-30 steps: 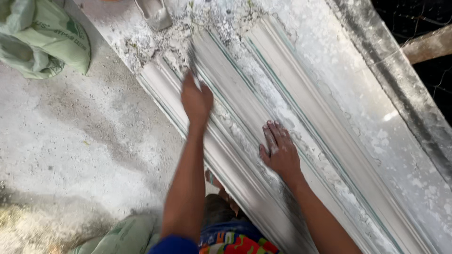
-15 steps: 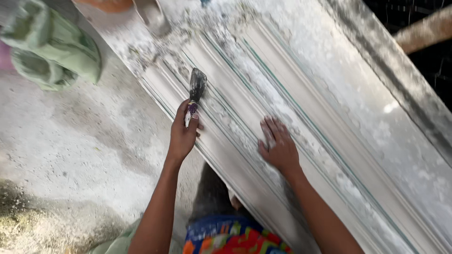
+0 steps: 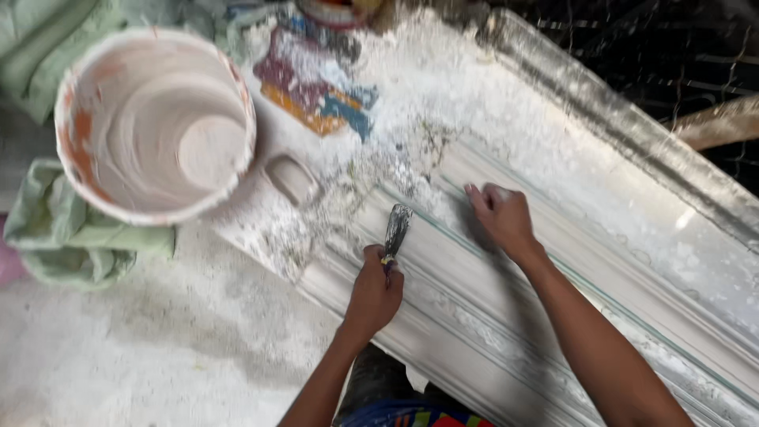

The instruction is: The person uses a scraper to remove dried white residue from several stacked white decorative mouldings. They repeatedly scrape along the grooves and edges of each piece, occasionally wiping the surface with their hand.

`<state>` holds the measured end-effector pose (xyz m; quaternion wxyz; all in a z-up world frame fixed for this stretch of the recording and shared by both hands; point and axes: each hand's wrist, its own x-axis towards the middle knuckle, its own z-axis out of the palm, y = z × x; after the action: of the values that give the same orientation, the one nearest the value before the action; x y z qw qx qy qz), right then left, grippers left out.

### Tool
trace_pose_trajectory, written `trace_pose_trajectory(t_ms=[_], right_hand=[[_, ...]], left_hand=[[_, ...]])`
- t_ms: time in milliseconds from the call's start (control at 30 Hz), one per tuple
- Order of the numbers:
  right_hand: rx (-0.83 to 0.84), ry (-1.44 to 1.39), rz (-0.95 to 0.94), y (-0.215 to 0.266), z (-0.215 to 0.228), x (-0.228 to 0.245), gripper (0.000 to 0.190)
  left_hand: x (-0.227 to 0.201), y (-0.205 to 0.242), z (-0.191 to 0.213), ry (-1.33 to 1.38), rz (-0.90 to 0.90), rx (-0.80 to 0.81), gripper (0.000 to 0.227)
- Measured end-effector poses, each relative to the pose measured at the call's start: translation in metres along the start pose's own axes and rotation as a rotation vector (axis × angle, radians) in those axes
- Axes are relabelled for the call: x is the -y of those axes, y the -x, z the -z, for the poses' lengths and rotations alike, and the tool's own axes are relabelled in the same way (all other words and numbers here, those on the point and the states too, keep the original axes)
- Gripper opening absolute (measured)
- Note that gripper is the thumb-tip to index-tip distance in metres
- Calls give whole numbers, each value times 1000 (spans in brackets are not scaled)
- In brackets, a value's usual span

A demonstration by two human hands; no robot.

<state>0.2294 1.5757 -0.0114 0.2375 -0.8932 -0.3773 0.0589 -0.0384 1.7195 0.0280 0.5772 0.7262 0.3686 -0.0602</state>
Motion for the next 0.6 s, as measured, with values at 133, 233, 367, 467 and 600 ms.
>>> trace_pose_trajectory(t_ms=[133,233,367,467,600], right_hand=[[176,20,-184,-91,-24,51,60],[444,196,-251,-129,-57,48,41],[509,353,-326,-143,-76,46,47],[504,46,-357,-139,-73,28,52],[219,-606,-803,-117,-75,8,35]], left_hand=[[-41,-55,42,-435,-54,80,45],[-46,-77,46,-643,-141,103,45],[-38,-84,45,-674,-210,139,42],[-35,-92,41,-685,-210,143,42],[-62,-98,44,-760,-214,209,46]])
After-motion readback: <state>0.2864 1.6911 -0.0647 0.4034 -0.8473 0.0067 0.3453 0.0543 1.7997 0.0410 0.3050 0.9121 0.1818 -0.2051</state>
